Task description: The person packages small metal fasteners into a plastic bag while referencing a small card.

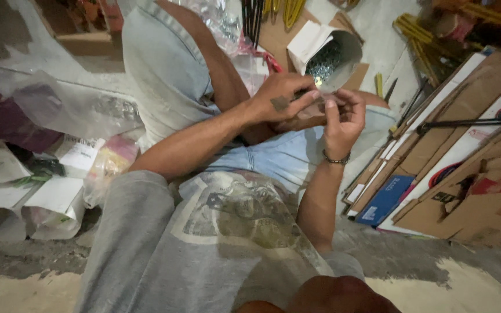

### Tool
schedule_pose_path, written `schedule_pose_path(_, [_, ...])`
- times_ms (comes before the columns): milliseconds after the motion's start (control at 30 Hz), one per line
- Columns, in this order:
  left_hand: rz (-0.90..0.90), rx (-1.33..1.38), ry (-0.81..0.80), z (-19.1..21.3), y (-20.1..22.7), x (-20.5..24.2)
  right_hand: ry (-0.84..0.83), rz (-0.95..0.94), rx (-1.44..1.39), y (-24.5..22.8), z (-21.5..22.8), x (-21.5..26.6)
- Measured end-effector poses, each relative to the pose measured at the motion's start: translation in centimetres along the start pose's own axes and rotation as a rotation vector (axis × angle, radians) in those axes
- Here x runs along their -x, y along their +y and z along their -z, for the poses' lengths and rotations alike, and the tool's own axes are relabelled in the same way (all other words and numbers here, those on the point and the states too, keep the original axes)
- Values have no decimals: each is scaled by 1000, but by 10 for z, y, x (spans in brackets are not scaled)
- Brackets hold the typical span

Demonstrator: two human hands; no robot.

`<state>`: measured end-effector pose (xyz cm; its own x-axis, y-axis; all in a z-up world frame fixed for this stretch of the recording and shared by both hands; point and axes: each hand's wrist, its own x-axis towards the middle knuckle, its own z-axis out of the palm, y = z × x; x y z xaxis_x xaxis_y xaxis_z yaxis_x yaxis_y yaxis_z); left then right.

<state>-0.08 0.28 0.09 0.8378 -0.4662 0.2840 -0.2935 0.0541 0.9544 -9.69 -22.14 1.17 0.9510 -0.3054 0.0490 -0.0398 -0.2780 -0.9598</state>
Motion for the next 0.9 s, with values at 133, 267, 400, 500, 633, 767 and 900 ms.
schedule_pose_path(133, [31,29,-50,-1,-1,2,-4,-6,-58,9,6,1])
schedule_pose_path(267, [43,91,-100,-7,-9,5,-8,-69,-133,13,8,2])
schedule_pose_path(400, [17,56,-50,-15,-16,5,-48,-146,-200,1,-5,4])
schedule_pose_path(500, [41,94,-76,-6,-8,3,-16,-115,-41,4,0,6])
schedule_pose_path(633, [23,79,-69,-4,-5,0,-4,-26,53,3,1,7])
schedule_pose_path(767, [37,82,-45,-9,-7,3,-33,-27,59,-8,-9,7])
schedule_pose_path(900, [49,57,-12,-4,-3,2,-41,2,54,7,-5,10])
